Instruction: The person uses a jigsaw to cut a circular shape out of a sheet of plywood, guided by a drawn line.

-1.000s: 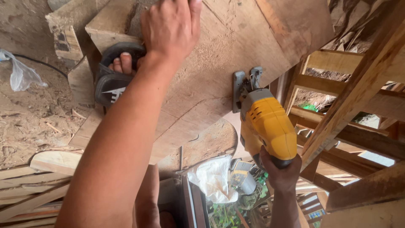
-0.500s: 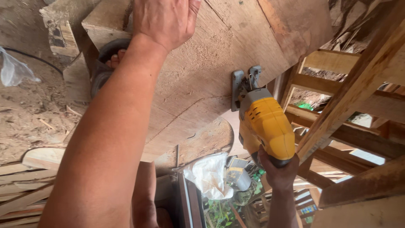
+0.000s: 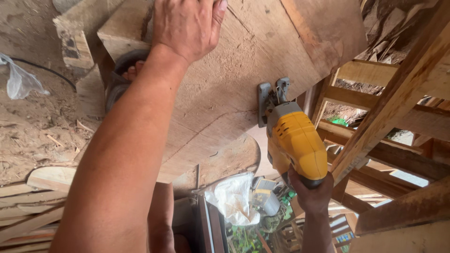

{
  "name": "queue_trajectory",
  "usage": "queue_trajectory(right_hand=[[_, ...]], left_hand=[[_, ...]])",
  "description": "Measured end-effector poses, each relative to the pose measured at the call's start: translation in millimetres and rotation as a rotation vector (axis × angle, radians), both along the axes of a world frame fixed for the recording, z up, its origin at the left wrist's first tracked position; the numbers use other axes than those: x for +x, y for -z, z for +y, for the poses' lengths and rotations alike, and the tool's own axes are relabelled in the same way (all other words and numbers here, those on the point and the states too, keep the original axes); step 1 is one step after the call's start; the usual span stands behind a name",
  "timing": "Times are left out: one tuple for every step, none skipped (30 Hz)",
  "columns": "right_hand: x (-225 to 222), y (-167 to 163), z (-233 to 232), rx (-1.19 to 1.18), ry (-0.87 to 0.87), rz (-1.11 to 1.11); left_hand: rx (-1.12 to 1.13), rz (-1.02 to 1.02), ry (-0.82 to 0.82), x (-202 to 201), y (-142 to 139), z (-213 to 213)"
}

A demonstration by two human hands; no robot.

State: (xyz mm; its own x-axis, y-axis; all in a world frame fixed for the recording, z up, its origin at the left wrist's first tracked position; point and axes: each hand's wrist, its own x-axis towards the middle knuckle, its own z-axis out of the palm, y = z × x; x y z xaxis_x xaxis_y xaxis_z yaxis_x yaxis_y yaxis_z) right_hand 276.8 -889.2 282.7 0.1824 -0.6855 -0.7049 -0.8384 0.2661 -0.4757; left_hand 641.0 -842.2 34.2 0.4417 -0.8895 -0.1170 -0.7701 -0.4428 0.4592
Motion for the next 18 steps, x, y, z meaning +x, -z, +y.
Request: queue_trajectory(right_hand=[[0.5,0.0,-1.6,-0.011,-0.019,0.026],[0.8,-0.6,-3.1,-0.02,-0.041,0.054],[1.2,-0.9,-4.5,-0.028,-0.064,0.084],[1.2,-1.1,-5.7,-0.043,-0.092,0.074],[1.2,-1.4,-6.4,-0.057,-0.119,0.065],[1.2,-1.7,-7.1,-0.072,-0.145,0.057],[1.2,-1.7,-7.3,-0.063,-0.136,0.049],[1.4,-1.6,-7.7,-0.058,-0.128,0.042],[1.7,-1.2,-8.2,-0.053,-0.118,0.034],[1.7,-1.9,-8.9,-0.051,-0.125,0.053],[2.1,-2.4,-9.8,-0.051,-0.133,0.071],[2.6,-1.4,-11.2,-0.056,-0.139,0.083],[3.0,-0.8,-13.0,-0.06,-0.147,0.081],[3.1,-1.1,-14.4,-0.058,-0.157,0.083],[3.0,-1.2,-15.9,-0.052,-0.17,0.085],[2.7,-1.1,-17.0,-0.022,-0.134,0.061],[1.9,-1.2,-17.9,0.007,-0.096,0.039],[1.2,-1.2,-18.4,0.036,-0.055,0.017]], left_hand=[[-0.022,0.038,-0.012,1.3,0.4,-0.1],[-0.03,0.022,-0.007,2.6,0.8,-0.4],[-0.037,0.008,-0.004,3.0,0.7,-0.5],[-0.044,-0.003,-0.002,2.9,0.4,-0.5],[-0.032,0.001,0.002,2.9,-0.2,-0.4],[-0.02,0.007,0.006,2.6,-0.7,-0.8],[-0.01,0.011,0.011,2.5,-1.4,-1.2],[-0.016,-0.001,0.011,2.6,-2.3,-1.3],[-0.024,-0.012,0.013,3.2,-3.4,-1.4],[-0.031,-0.021,0.013,3.5,-4.5,-1.9],[0.001,0.008,0.011,3.7,-5.7,-2.3],[0.027,0.031,0.011,4.5,-6.9,-2.8],[0.054,0.054,0.011,5.5,-7.7,-3.8],[0.058,0.039,0.014,5.9,-8.3,-5.2],[0.066,0.024,0.016,6.0,-8.8,-6.3],[0.075,0.009,0.016,5.9,-9.3,-6.6],[0.09,0.014,0.018,5.5,-9.5,-7.2],[0.104,0.019,0.022,5.3,-9.4,-7.6]])
